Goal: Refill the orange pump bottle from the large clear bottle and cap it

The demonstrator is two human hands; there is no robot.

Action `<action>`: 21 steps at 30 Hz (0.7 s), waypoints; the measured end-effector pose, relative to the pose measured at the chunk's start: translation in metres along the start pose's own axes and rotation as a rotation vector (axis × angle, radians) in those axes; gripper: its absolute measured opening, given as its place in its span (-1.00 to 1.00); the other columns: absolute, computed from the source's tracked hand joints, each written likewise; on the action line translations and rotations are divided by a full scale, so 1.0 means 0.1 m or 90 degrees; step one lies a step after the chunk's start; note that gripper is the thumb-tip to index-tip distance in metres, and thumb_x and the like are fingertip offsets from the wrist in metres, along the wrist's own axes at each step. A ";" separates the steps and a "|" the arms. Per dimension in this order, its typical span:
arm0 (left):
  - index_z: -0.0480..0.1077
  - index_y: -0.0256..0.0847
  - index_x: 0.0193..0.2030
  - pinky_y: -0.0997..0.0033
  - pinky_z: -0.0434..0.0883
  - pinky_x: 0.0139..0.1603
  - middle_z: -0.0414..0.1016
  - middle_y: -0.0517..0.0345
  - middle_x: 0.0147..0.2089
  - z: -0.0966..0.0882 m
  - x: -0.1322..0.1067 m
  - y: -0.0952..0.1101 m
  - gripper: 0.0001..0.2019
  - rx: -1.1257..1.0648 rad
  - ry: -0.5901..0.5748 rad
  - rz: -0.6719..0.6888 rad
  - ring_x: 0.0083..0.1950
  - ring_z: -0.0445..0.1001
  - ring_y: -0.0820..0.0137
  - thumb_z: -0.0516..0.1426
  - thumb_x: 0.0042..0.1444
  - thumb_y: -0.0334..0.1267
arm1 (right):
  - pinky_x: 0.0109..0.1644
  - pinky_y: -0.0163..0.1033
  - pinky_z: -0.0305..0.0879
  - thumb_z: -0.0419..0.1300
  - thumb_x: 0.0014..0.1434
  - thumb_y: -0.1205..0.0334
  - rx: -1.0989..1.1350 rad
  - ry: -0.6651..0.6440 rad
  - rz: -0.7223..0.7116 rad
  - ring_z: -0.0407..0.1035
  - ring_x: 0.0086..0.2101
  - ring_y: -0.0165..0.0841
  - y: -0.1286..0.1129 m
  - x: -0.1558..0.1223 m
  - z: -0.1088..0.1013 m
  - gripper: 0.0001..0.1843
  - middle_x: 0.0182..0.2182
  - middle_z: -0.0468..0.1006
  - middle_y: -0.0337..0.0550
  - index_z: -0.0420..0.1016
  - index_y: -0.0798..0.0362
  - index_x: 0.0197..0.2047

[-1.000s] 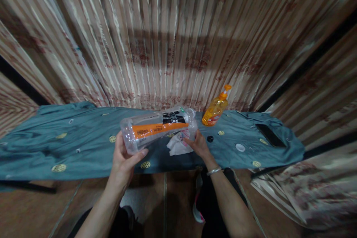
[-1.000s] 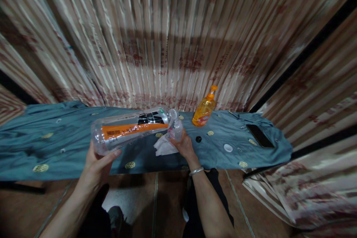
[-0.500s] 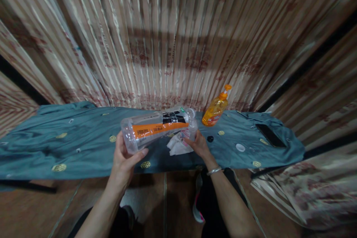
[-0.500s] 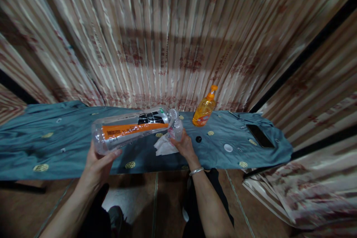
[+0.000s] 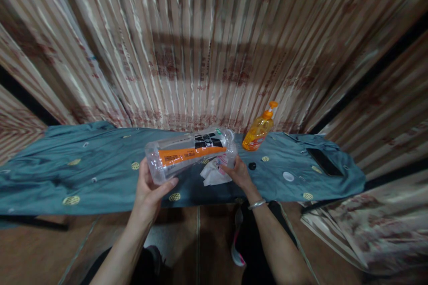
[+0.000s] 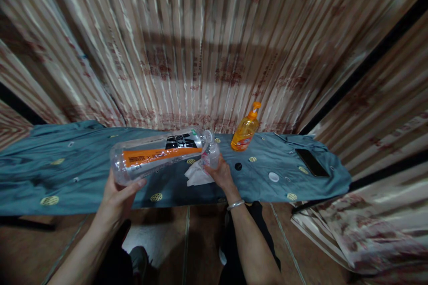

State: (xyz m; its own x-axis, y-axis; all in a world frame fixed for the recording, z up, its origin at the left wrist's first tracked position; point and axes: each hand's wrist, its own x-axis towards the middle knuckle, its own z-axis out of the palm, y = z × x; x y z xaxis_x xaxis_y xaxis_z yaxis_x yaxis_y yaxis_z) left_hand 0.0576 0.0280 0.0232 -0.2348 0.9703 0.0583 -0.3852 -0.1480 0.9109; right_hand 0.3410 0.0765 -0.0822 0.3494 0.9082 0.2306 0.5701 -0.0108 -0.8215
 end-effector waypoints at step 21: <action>0.47 -0.13 0.16 0.27 0.56 0.16 0.70 0.01 0.06 0.05 -0.03 0.03 -0.04 0.011 -0.008 -0.005 0.03 0.66 0.18 0.62 -0.52 -0.21 | -0.11 -0.10 0.59 0.49 0.01 0.23 0.020 -0.020 -0.003 0.64 -0.22 -0.12 -0.10 -0.01 -0.07 -0.62 -0.31 0.70 -0.20 0.54 -0.12 -0.10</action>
State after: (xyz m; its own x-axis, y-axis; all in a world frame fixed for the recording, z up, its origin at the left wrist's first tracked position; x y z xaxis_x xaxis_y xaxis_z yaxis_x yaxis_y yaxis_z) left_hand 0.0618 0.0253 0.0283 -0.2210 0.9736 0.0565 -0.3711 -0.1375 0.9184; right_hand 0.3398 0.0723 -0.0703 0.3224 0.9210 0.2186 0.5480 0.0067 -0.8364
